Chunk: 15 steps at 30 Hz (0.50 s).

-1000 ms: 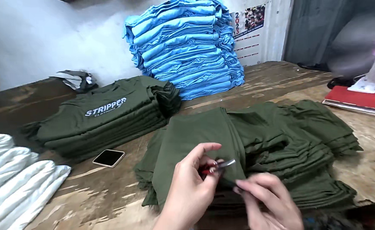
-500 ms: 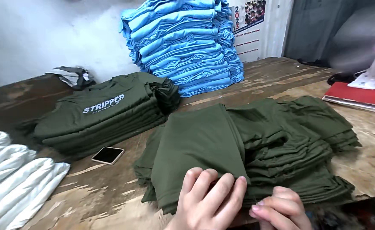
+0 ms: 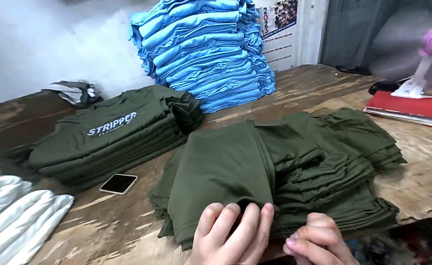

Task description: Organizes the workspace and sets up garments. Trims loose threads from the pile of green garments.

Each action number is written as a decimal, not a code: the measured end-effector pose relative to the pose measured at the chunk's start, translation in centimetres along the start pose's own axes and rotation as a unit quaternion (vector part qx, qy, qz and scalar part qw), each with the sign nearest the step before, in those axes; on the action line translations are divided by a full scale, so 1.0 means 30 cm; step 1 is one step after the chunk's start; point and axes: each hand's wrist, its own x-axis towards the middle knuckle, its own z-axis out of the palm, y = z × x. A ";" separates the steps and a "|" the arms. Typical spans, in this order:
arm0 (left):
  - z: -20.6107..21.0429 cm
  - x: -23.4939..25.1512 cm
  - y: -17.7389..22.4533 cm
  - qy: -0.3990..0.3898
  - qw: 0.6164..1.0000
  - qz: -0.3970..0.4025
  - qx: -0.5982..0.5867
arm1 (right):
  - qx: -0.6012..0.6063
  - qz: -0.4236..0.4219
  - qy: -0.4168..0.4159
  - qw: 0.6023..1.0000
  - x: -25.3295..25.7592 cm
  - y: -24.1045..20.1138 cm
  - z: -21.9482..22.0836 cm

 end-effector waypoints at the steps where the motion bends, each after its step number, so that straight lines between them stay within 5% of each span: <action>1: 0.002 -0.003 0.002 -0.002 1.000 0.003 -0.005 | 0.007 0.000 -0.001 1.000 0.000 0.000 -0.001; 12: -0.006 0.005 0.007 -0.010 1.000 0.010 0.001 | 0.039 -0.003 -0.035 0.999 -0.005 -0.003 -0.010; 15: -0.009 0.038 -0.009 -0.051 0.993 -0.092 -0.055 | 0.028 -0.013 -0.098 0.995 -0.018 0.022 -0.023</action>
